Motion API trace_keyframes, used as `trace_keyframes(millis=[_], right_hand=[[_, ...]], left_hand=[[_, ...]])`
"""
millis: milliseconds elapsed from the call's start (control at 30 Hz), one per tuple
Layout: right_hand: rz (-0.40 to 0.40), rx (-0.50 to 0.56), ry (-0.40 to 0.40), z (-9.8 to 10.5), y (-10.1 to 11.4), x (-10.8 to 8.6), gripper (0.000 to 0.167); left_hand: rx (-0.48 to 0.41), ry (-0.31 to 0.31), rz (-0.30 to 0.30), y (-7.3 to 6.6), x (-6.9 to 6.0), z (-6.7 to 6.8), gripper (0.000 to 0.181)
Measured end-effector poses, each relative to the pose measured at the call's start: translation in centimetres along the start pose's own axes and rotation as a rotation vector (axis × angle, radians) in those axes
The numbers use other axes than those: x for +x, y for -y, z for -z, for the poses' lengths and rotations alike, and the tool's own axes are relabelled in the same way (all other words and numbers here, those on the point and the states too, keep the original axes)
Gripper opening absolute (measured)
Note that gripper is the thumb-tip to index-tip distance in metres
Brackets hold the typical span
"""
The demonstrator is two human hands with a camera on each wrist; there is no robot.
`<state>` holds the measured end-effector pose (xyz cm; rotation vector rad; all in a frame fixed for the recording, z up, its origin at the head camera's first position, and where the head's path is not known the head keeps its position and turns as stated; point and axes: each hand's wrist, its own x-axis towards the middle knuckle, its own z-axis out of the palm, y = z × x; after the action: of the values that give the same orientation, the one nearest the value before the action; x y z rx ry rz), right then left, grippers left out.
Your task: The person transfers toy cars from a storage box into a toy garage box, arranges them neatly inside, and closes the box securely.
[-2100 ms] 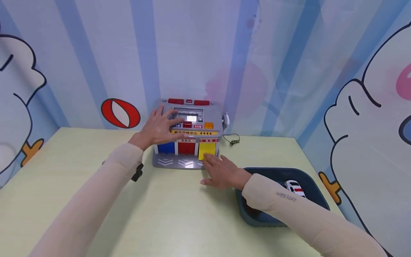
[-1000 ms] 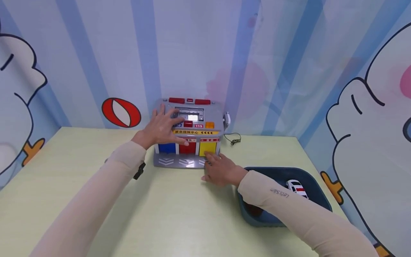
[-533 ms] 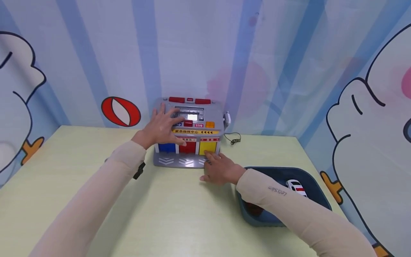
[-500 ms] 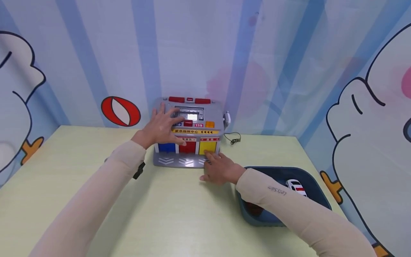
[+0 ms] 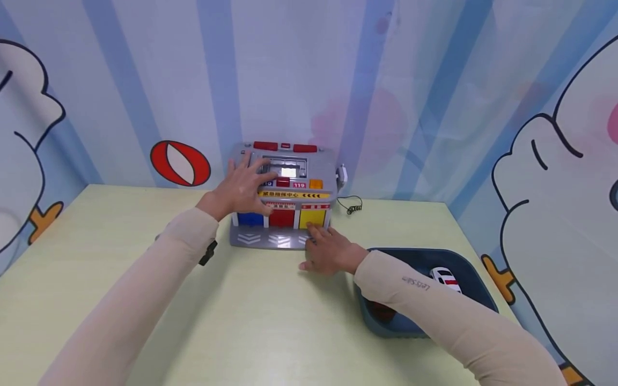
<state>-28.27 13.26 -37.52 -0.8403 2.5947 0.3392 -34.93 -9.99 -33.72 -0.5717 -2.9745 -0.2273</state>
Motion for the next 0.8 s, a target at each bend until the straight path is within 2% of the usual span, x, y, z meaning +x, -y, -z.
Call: trace_keyframes(millis=[433, 800], right_hand=[[-0.025, 0.012, 0.014, -0.05, 0.09, 0.19, 0.08], [-0.011, 0.023, -0.009, -0.11, 0.17, 0.07, 0.081]], left_hand=[[0.023, 0.005, -0.012, 0.0, 0.02, 0.21, 0.09], [0.039, -0.006, -0.017, 0.27, 0.01, 0.12, 0.091]])
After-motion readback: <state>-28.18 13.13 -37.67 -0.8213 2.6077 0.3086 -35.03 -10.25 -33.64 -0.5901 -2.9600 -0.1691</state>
